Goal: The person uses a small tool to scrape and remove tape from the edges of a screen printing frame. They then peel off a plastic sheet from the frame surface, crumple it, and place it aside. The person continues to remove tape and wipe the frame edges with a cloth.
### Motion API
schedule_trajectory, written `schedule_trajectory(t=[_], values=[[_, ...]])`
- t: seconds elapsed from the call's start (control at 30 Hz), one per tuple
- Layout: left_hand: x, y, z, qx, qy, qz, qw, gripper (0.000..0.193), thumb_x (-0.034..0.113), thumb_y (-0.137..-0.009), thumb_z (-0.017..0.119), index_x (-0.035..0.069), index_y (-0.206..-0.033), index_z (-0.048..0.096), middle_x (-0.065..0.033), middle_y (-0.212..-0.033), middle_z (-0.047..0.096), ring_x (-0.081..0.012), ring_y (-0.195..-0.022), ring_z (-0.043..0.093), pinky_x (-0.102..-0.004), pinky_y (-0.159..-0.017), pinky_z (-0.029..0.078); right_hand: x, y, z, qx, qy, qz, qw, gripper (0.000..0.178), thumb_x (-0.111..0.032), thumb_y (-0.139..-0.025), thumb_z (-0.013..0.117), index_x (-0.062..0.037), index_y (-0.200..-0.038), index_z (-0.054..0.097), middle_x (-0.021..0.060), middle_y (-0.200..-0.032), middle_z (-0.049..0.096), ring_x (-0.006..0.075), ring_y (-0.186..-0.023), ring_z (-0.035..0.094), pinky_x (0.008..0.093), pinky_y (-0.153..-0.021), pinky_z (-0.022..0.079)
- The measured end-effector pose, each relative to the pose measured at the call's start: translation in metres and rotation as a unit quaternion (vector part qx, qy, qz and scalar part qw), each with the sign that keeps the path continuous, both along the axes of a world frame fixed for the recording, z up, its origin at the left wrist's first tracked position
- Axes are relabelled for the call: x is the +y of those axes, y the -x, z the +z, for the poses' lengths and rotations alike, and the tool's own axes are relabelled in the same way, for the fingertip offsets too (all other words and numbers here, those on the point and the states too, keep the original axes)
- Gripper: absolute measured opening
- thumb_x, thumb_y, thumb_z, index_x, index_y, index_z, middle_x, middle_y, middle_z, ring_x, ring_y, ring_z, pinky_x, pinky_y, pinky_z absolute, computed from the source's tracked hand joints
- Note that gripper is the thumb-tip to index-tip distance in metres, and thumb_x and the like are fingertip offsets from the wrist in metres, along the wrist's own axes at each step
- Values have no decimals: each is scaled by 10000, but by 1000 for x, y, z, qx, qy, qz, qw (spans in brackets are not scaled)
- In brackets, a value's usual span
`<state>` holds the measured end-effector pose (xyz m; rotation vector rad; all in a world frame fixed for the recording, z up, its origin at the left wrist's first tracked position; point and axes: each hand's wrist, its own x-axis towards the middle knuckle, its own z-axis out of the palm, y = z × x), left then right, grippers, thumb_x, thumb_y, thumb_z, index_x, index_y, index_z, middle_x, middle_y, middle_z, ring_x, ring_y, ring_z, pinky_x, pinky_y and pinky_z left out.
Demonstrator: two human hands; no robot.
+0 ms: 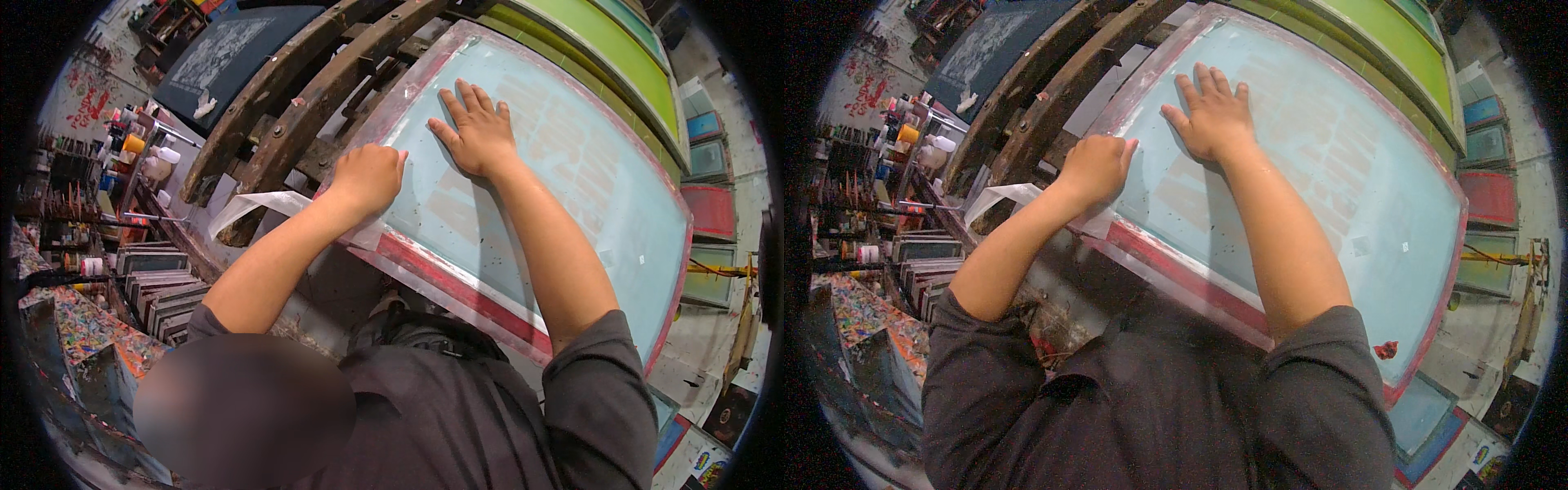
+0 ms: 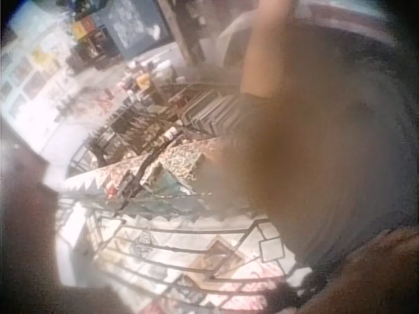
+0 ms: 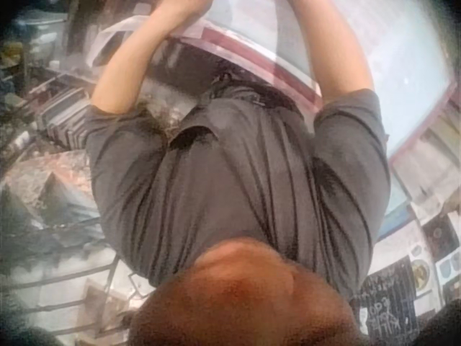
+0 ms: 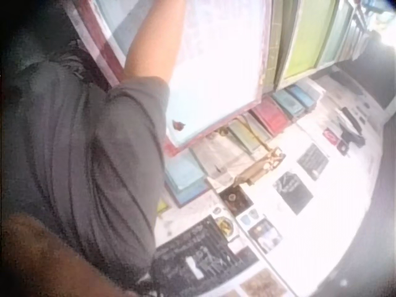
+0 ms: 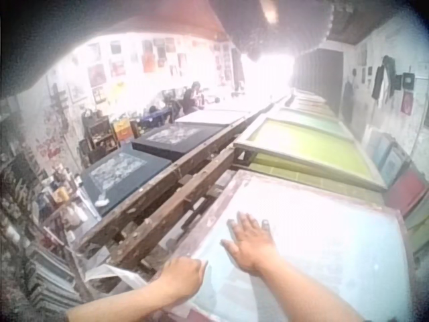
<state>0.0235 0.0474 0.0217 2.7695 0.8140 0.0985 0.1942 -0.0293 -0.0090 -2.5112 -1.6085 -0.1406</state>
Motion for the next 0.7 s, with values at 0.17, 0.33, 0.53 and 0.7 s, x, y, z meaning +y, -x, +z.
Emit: schedule_trajectory(t=[0.17, 0.33, 0.53, 0.7], values=[[-1, 2, 3, -7, 13, 6, 1000, 413, 310, -911, 413, -1, -724, 610, -239, -738, 600, -432, -724, 583, -502, -670, 461, 1, -2, -5, -9, -1, -6, 1000, 632, -574, -882, 292, -183, -1379, 299, 92, -1460, 206, 269, -1347, 181, 520, -1056, 162], [0, 6, 4, -12, -1, 5, 1000, 417, 305, -913, 410, -7, -721, 609, -246, -712, 593, -432, -704, 583, -506, -666, 460, 1, -1, -2, -5, 1, 0, 1000, 622, -562, -887, 293, -181, -1379, 300, 95, -1459, 207, 270, -1347, 180, 515, -1058, 160], [3, 8, 0, -31, -12, 9, 999, 416, 296, -917, 400, -7, -721, 607, -245, -693, 588, -429, -692, 580, -510, -653, 457, 1, -1, -3, -12, -1, -4, 1000, 624, -564, -887, 293, -182, -1380, 299, 95, -1459, 206, 270, -1346, 181, 509, -1061, 158], [3, 12, -1, -24, -24, 24, 999, 396, 281, -914, 404, 7, -729, 621, -216, -725, 609, -406, -708, 594, -490, -659, 469, 1, -2, -4, -15, 1, -5, 1000, 624, -565, -887, 291, -184, -1381, 297, 91, -1460, 204, 268, -1347, 181, 510, -1061, 159]])
